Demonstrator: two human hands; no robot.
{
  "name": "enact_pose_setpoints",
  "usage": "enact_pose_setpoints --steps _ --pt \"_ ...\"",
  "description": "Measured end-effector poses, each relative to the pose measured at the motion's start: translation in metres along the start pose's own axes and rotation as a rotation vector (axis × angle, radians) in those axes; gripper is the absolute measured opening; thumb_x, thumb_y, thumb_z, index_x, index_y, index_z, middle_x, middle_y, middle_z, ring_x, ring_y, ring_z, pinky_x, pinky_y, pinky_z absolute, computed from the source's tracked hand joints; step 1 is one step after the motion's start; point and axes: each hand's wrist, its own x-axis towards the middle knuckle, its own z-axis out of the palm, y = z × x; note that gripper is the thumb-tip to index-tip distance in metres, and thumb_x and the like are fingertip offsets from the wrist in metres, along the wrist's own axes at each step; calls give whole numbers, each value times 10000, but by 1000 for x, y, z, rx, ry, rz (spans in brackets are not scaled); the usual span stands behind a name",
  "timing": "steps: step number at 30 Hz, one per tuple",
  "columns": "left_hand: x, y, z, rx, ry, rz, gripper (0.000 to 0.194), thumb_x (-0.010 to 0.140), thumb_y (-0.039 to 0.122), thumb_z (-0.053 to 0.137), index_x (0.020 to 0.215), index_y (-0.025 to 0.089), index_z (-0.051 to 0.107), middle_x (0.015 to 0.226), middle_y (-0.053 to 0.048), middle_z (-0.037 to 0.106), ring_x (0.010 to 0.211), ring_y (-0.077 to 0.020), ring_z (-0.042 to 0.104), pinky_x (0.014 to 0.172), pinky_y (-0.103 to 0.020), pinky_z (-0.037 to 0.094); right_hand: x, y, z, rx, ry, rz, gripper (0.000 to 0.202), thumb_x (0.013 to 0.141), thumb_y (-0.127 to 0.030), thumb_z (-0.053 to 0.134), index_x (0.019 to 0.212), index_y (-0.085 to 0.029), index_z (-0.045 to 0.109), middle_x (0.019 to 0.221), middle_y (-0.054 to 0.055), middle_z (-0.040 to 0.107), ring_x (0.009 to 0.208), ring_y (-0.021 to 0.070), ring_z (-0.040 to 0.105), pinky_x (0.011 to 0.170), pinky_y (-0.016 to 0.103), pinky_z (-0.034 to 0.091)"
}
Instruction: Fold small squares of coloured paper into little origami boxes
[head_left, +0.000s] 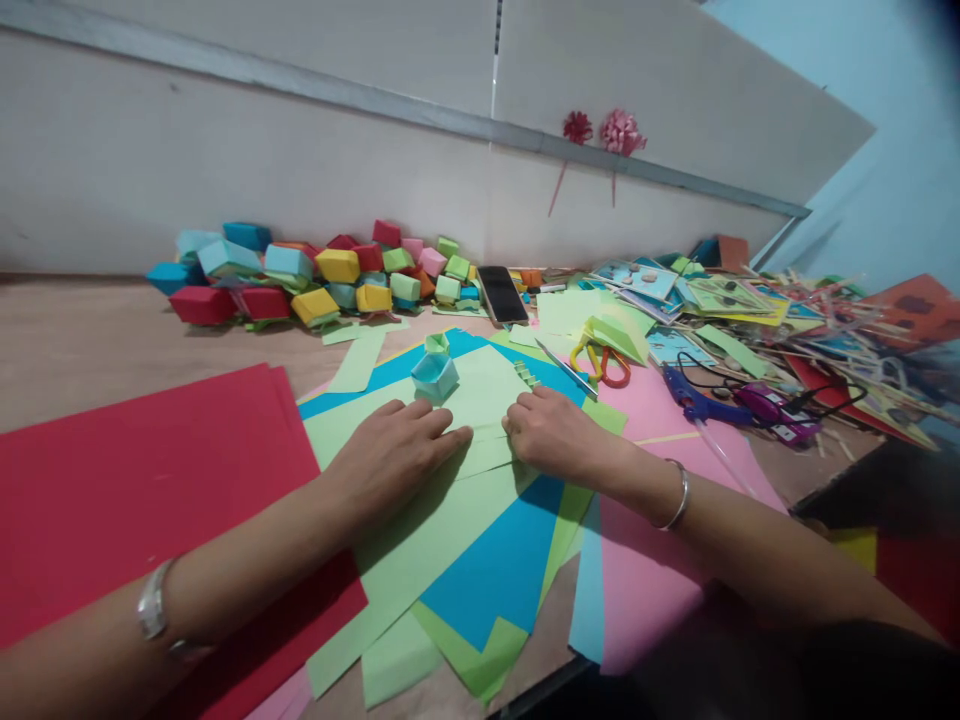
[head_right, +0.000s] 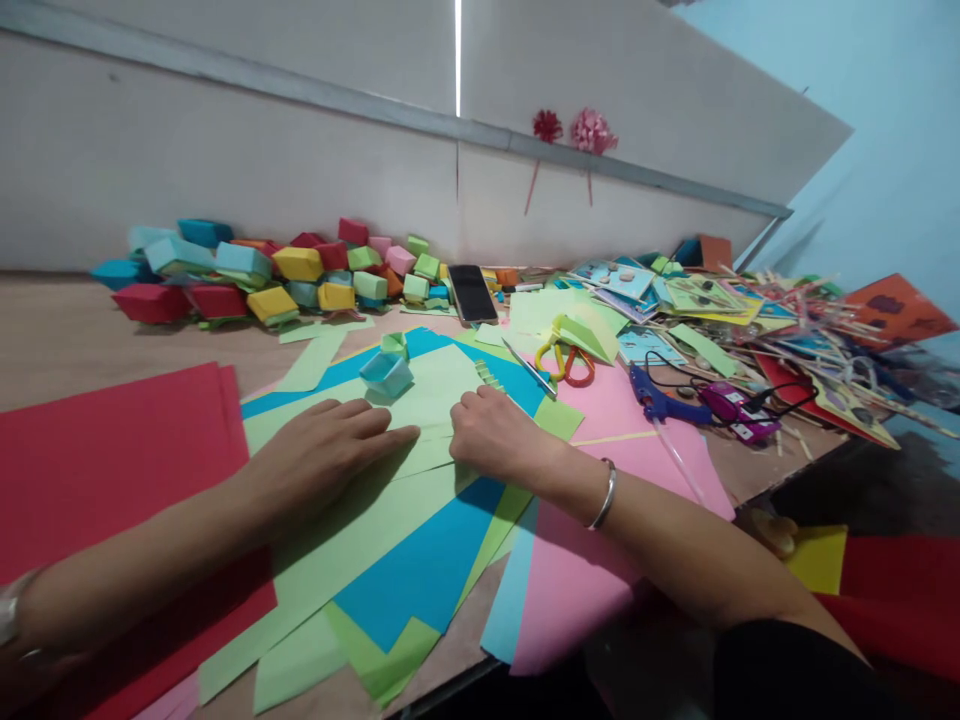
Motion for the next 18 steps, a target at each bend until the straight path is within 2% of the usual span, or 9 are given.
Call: enact_pose_setpoints --steps 3,5,7,13,15,18 --pt "1 0 1 31 -20 5 385 905 61 562 1234 229 671 854 -53 681 790 -210 580 633 -333 317 -2 -8 0 -17 35 6 319 1000 -64 359 923 -86 668 774 102 644 726 185 510 616 340 190" --pt "1 -1 4 36 -5 17 377 911 72 561 1239 223 668 858 -55 679 802 -210 584 649 -338 327 -2 -14 -1 -19 73 4 338 1036 -110 307 1078 -98 643 793 95 650 733 186 517 617 337 207" --pt "1 -1 9 35 21 20 361 910 77 561 1217 226 678 838 -50 669 802 -207 584 657 -341 330 -1 -17 -2 -20 79 9 353 1048 -138 289 1144 -106 627 823 99 655 772 198 529 626 337 232" --pt "0 -2 23 63 120 4 335 898 75 562 1139 259 706 805 -37 646 804 -218 590 648 -358 302 -4 -11 -9 -30 -137 116 204 870 -38 540 772 -113 703 854 141 659 862 231 542 665 336 272" --pt "0 -3 22 61 122 9 342 896 65 559 1139 253 708 806 -39 651 800 -217 591 644 -356 292 -6 -9 -9 -39 -175 164 201 845 -34 560 744 -112 715 818 144 658 836 231 544 661 333 262" --pt "-1 -4 16 28 85 36 347 900 54 552 1159 234 698 827 -41 667 789 -210 590 653 -351 296 -6 -9 -7 -38 -179 161 207 833 -30 562 746 -115 729 796 142 658 825 234 550 662 332 264"
